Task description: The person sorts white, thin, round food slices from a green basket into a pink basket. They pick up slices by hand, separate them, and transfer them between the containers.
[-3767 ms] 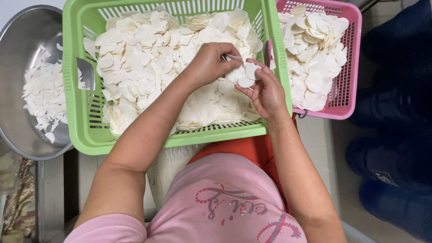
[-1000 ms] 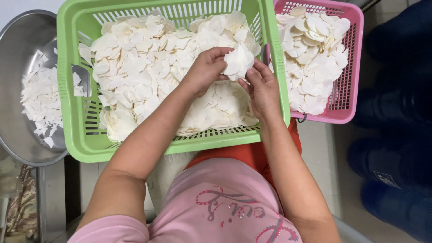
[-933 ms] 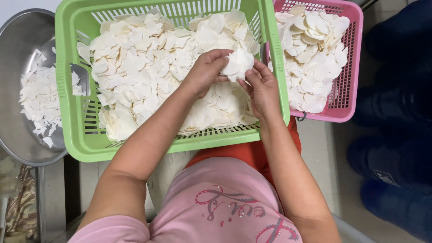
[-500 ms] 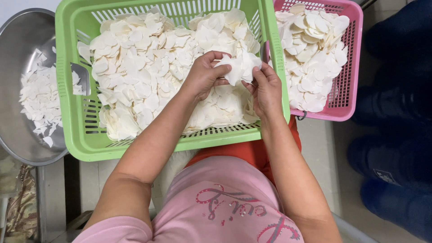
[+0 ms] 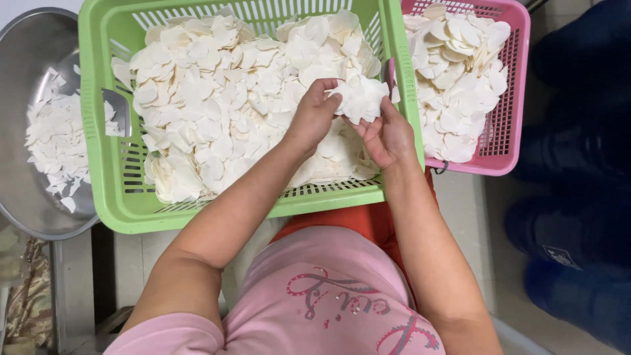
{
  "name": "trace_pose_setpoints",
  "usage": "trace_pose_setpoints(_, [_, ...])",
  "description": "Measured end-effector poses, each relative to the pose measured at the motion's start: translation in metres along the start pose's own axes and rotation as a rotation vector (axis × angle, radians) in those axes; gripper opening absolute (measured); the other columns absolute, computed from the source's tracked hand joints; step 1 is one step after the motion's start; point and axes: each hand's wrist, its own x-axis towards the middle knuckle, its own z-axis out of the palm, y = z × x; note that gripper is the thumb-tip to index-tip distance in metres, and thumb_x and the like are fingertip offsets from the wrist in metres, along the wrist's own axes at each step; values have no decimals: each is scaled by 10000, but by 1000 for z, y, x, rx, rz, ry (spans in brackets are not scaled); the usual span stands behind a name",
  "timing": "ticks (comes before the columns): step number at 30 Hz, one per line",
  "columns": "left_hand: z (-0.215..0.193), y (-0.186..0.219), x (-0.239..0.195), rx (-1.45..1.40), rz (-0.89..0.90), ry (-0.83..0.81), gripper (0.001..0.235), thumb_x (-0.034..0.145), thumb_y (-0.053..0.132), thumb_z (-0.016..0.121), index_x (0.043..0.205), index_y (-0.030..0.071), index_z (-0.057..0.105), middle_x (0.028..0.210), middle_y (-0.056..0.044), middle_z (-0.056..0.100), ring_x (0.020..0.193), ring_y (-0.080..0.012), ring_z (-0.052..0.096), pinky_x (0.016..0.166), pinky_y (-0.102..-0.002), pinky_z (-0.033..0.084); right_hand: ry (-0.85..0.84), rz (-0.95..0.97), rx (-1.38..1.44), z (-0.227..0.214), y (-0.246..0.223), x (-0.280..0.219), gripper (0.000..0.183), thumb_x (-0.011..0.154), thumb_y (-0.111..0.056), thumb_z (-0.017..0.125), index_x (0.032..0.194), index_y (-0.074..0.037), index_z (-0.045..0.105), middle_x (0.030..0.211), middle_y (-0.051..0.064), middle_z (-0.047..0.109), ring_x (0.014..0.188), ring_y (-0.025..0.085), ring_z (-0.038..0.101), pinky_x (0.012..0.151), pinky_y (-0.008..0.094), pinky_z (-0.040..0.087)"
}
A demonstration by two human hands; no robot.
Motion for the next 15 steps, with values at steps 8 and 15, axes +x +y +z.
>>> trace_pose_setpoints(8, [6,-5,2,71,89,42,284,1080,200,462,1232,9,608,832,-126,743,742,-186,761,826,-346,634,-87,-47,-70,-34,11,28,364,958,-78,701,1293,-57,561,1279,220,697,1088,411,735,962,567,613])
trace_pose_setpoints(15, [18,25,-17,108,64,-21,373,1048,255,562,1331,17,616,945,-111,706,827,-184,753,898,-350,590,-38,-201,-176,20,4,-20,432,876,102,714,1249,-20,534,1121,221,738,950,351,773,846,515,672])
